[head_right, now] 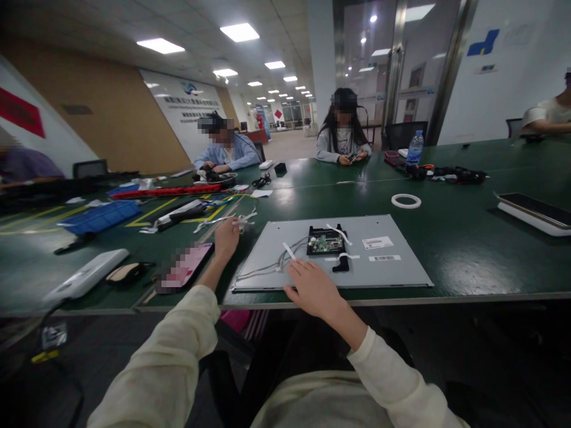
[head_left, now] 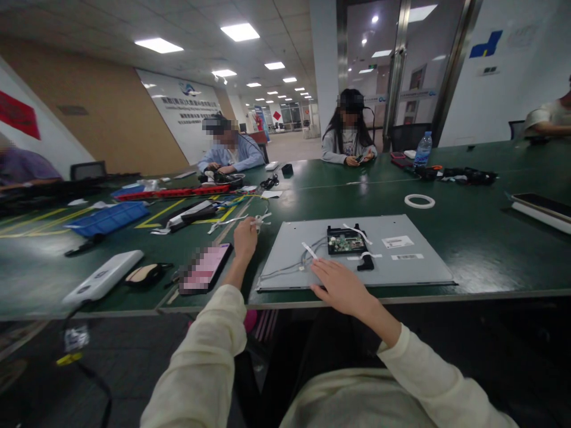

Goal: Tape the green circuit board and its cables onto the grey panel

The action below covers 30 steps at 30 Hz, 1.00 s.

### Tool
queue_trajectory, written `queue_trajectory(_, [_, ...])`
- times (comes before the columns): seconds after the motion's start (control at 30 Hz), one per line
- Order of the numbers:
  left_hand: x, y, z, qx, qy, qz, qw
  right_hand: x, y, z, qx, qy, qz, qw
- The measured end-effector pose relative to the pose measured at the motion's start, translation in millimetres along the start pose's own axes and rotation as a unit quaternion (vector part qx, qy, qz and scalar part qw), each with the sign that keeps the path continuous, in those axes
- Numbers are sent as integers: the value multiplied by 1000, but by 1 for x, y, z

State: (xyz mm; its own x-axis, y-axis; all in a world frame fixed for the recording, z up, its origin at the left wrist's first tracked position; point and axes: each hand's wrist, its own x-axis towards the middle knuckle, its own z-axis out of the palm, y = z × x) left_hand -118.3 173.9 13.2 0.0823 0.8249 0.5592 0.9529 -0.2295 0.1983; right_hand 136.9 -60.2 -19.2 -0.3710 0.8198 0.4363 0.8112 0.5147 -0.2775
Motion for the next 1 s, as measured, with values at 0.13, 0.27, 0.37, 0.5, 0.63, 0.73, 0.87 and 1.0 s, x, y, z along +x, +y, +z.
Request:
queue_trajectory(0.13, [0, 3, -2, 0, 1, -5, 1000, 0, 0, 0, -3, 6, -5, 1000])
queue_trajectory(0.27, [1, 4, 2, 31, -109, -37, 993, 0, 1, 0, -1, 5, -6, 1000])
queue_trajectory(0.37, [0, 6, 6, 51, -148, -56, 986, 1, 0, -1, 4, 3, -3, 1000])
queue_trajectory(0.5, [-5, 14, 2, 54, -191, -44, 979, 1, -1, -3, 19, -6, -3, 1000])
queue_trajectory(0.63, [-16, 35, -9, 86, -118, -13, 989, 0, 1, -14, 55, -23, -16, 998])
queue_trajectory(0.73, [-26, 58, -20, 78, -50, 5, 996, -3, 9, -29, 86, -29, -41, 995])
queue_trajectory(0.87, [-46, 87, -41, 53, -59, 35, 996, -16, 32, -54, 61, -50, -43, 996])
queue_trajectory(1.0, [-84, 104, -67, 16, -206, 119, 971, -48, 64, -74, -11, -72, 30, 997])
